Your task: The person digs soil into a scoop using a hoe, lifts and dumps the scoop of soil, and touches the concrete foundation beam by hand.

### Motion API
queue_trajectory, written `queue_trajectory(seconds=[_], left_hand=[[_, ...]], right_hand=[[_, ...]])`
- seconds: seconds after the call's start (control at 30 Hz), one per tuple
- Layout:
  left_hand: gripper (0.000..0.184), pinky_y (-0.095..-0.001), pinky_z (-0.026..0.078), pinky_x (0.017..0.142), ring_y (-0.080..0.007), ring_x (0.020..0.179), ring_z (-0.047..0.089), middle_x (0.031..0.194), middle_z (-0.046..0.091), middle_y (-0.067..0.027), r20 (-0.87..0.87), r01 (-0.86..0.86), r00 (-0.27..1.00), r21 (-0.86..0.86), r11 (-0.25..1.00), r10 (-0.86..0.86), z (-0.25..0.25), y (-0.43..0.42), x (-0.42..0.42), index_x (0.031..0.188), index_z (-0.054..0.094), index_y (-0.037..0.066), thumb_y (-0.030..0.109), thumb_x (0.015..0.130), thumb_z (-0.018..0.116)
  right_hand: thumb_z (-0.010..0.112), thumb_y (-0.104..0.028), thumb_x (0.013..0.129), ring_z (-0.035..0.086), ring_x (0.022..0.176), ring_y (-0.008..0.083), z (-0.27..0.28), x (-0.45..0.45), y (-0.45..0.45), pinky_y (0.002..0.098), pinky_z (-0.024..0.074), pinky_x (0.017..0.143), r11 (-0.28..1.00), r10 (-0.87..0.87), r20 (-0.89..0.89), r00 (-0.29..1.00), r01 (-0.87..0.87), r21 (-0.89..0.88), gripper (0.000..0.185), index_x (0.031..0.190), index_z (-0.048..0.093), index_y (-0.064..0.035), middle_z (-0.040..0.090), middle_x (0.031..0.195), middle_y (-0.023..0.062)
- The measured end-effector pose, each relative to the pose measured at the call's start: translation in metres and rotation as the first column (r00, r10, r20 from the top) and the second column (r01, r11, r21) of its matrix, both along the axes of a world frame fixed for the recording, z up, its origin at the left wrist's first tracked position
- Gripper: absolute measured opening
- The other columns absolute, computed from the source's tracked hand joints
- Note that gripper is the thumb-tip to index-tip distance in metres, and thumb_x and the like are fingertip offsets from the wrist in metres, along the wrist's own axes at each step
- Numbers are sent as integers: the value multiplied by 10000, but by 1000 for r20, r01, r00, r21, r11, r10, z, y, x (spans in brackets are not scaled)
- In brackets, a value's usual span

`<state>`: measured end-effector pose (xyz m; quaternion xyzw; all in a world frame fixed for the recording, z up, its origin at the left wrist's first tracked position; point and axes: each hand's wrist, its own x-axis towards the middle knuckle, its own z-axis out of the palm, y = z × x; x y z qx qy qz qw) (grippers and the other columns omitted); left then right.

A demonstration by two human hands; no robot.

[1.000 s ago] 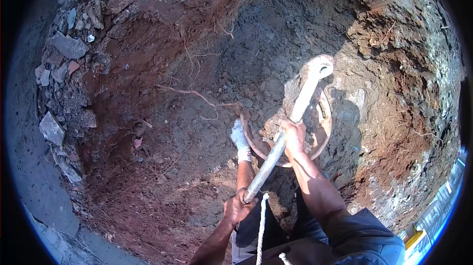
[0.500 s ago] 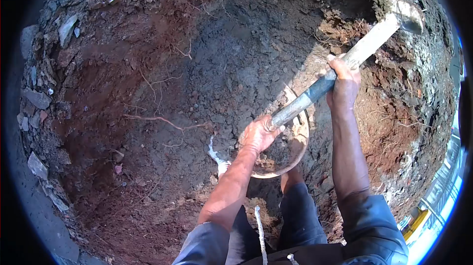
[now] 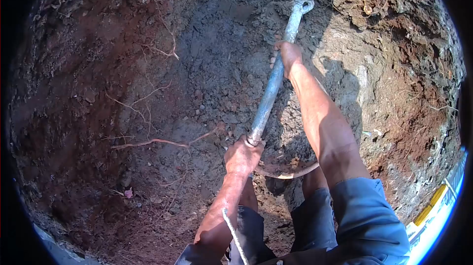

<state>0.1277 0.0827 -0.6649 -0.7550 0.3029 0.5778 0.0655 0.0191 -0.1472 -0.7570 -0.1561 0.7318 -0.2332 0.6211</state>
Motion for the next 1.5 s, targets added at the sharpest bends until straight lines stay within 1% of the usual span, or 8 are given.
queue_trajectory(seconds=[0.1, 0.67, 0.8, 0.9, 1.1, 1.3, 1.37, 1.5], left_hand=[[541, -400, 493, 863, -331, 950, 643, 970, 674, -188, 27, 25, 999, 95, 995, -27, 16, 26, 22, 1105, 608, 65, 458, 737, 665], [518, -435, 502, 812, -376, 868, 652, 849, 667, -227, -7, -108, 994, 45, 993, 108, 113, 83, -49, 1043, 618, 53, 465, 730, 650], [600, -401, 520, 806, -324, 919, 653, 941, 658, -214, -100, 23, 995, 334, 942, 12, 162, 107, -45, 1077, 644, 76, 551, 710, 646], [628, -408, 491, 872, -335, 972, 628, 1010, 645, -210, -249, 334, 930, 265, 905, -270, 177, 119, -30, 1145, 627, 152, 610, 716, 606], [371, -409, 529, 704, -292, 752, 666, 802, 672, -124, -125, 254, 947, -275, 927, -297, 135, 182, 17, 949, 663, 137, 433, 725, 676], [291, -397, 430, 906, -277, 986, 602, 997, 664, -76, 172, 326, 927, 64, 943, -332, 79, 229, 60, 985, 664, 195, 226, 698, 702], [298, -411, 390, 953, -264, 1061, 571, 1063, 647, -76, 78, 44, 995, 153, 987, -57, 75, 216, 29, 996, 663, 194, 200, 698, 685], [315, -409, 411, 899, -273, 980, 588, 989, 647, -73, 166, 276, 959, -345, 897, -231, 87, 115, -45, 950, 667, 168, 130, 638, 690]], right_hand=[[563, -95, 772, 509, 485, 202, -16, 20, 31, 368, 474, 430, 997, 15, -49, 999, -11, 82, 142, 880, 533, -6, 502, 668, 82], [580, -141, 780, 521, 492, 198, 70, -39, 83, 369, 486, 455, 972, -3, 233, 973, -52, 230, 103, 811, 543, -50, 500, 626, 48], [585, -98, 765, 538, 479, 213, 132, -83, 134, 377, 505, 463, 982, -59, 144, 988, 32, 184, 67, 790, 556, -43, 511, 626, 56], [614, -70, 748, 532, 464, 205, 165, -109, 157, 350, 497, 433, 976, -217, 200, 955, 213, 44, 96, 791, 564, 1, 517, 595, 67], [626, -65, 783, 548, 491, 201, 227, -103, 230, 343, 527, 512, 882, -469, 103, 877, 471, 6, 87, 820, 571, -8, 546, 683, 73], [644, -27, 774, 629, 723, 195, 178, -69, 312, 320, 512, 670, 824, -518, 150, 842, 443, 354, 100, 866, 615, 0, 634, 781, 91], [637, -46, 766, 623, 719, 195, 181, -101, 298, 319, 512, 681, 865, -439, 62, 896, 403, 300, 85, 841, 610, -13, 620, 741, 96], [568, -81, 750, 604, 642, 269, 224, -183, 216, 396, 535, 693, 838, -540, 169, 824, 545, 20, 73, 796, 554, -27, 588, 714, 102]])
